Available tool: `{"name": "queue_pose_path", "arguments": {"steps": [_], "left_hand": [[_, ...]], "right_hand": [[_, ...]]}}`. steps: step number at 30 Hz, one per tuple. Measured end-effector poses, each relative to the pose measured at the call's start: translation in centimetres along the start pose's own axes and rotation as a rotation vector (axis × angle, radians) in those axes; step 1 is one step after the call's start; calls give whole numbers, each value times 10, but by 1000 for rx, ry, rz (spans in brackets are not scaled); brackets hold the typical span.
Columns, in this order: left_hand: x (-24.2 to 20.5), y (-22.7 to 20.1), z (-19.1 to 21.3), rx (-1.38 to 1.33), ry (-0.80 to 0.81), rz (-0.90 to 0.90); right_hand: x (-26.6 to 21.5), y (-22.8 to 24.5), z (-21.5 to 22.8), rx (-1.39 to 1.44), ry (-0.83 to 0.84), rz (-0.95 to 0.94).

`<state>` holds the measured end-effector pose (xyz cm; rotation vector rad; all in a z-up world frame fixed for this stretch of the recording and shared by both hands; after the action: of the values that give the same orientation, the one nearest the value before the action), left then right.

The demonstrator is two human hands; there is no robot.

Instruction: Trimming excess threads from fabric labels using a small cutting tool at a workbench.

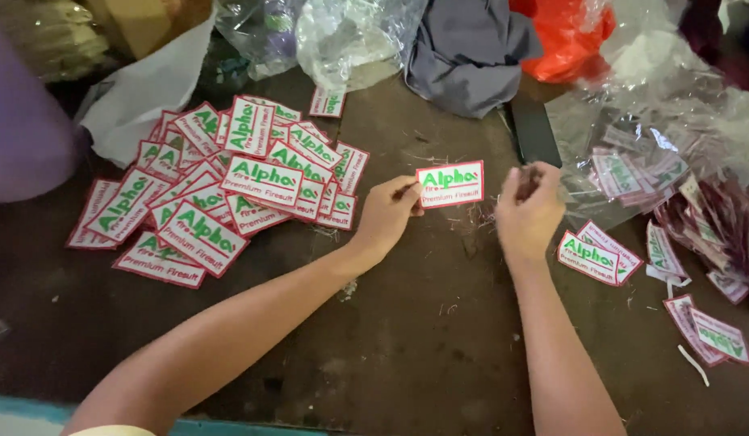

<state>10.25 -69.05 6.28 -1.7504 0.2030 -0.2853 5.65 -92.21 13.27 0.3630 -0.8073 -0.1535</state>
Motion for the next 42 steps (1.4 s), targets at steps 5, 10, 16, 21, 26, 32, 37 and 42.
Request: {"name": "queue_pose_path", "arguments": {"steps": [5, 10, 16, 21, 26, 32, 37, 42], "left_hand": [[-3, -6, 6, -162, -77, 45], [-5, -10, 12, -113, -117, 78], [-1, -7, 14, -73, -109, 18], [0, -8, 9, 0, -72, -58], [-5, -15, 7, 6, -64, -75], [-3, -14, 9, 15, -64, -92], [-4, -14, 7, 45, -23, -104], [-4, -17, 5, 76, -2, -106]], "right_hand": [[-21, 83, -2, 52, 321, -43], [-39, 96, -20, -135, 309, 236], [-41, 91, -29, -132, 395, 301], [-36, 102, -18, -128, 458, 224], [-31, 79, -24, -167, 423, 231], [-32, 65, -29, -290, 268, 446], [-30, 65, -26, -258, 264, 470], [-27, 70, -25, -240, 300, 466]]}}
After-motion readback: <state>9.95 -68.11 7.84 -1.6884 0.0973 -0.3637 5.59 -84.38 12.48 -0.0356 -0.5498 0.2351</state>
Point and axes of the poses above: each hand's wrist, its own x-axis towards the middle knuckle, its own z-axis out of the back of the hand, y = z × x, the point moved 8 cm from there along x, towards the middle knuckle, and after that the axes turned 7 degrees about y, right-handed, at the moved point
